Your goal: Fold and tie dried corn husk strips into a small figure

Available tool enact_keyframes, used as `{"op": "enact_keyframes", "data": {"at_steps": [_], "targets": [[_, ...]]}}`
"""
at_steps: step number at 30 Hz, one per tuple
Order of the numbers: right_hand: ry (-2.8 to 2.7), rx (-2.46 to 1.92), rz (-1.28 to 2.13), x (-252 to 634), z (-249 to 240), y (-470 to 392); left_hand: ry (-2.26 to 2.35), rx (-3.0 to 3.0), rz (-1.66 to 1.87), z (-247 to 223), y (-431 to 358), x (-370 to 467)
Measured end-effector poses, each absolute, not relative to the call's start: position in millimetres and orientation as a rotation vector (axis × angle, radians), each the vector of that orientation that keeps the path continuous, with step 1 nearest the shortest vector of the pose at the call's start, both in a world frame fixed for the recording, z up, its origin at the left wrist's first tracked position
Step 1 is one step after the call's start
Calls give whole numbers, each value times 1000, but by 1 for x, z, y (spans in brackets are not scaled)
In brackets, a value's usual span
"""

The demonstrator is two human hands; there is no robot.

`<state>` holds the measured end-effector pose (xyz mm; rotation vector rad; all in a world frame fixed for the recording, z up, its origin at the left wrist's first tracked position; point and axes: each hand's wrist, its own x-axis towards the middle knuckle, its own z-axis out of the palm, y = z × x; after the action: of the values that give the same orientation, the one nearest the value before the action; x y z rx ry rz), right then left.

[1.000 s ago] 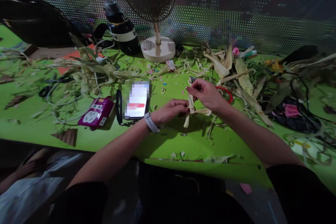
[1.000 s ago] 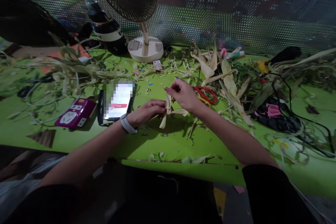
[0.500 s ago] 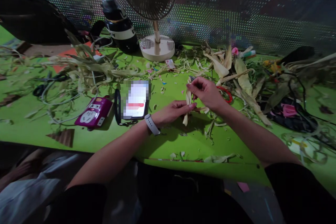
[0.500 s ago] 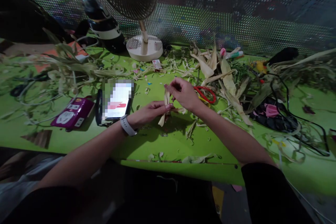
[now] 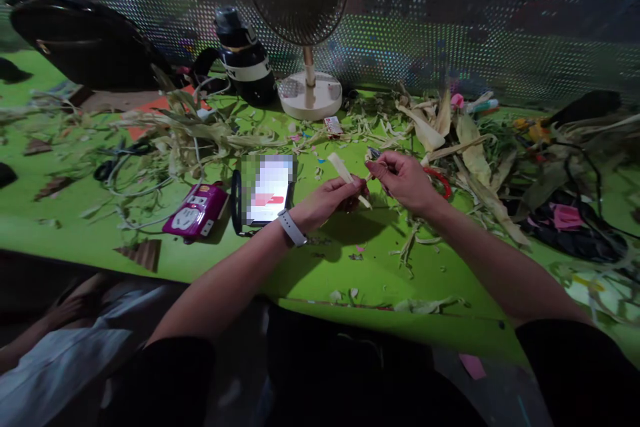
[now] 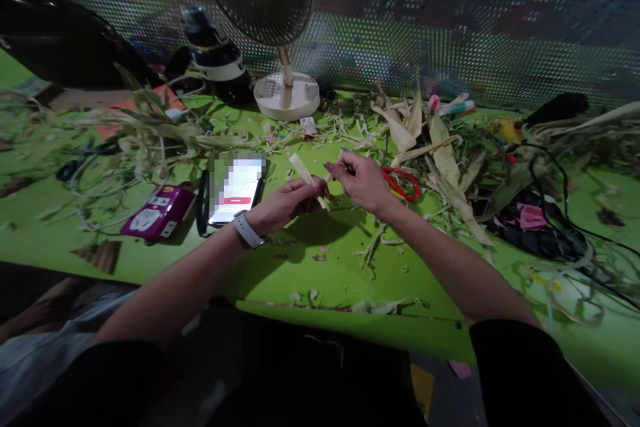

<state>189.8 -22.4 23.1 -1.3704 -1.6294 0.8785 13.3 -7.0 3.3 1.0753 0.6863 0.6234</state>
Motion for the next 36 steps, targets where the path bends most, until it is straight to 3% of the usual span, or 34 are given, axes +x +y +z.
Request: {"op": "enact_keyframes", "data": {"at_steps": [7,13,18,22,36], "targets": [[-1536,-1400,878,192,23,-18,648,1042,498,2,-11,14],[-1315,-1325,830,196,33,-21,657,663,927,0,-8,19],[-1598,-1393,1295,175,28,-35,610,713,1048,-5,-9,22],[-1323,-1265,1634,159,16,-39,615,865,1028,-9,-12,22],[-1051,-1167,1719,145,-1,-46,620,773,933,-3,-21,25]]}}
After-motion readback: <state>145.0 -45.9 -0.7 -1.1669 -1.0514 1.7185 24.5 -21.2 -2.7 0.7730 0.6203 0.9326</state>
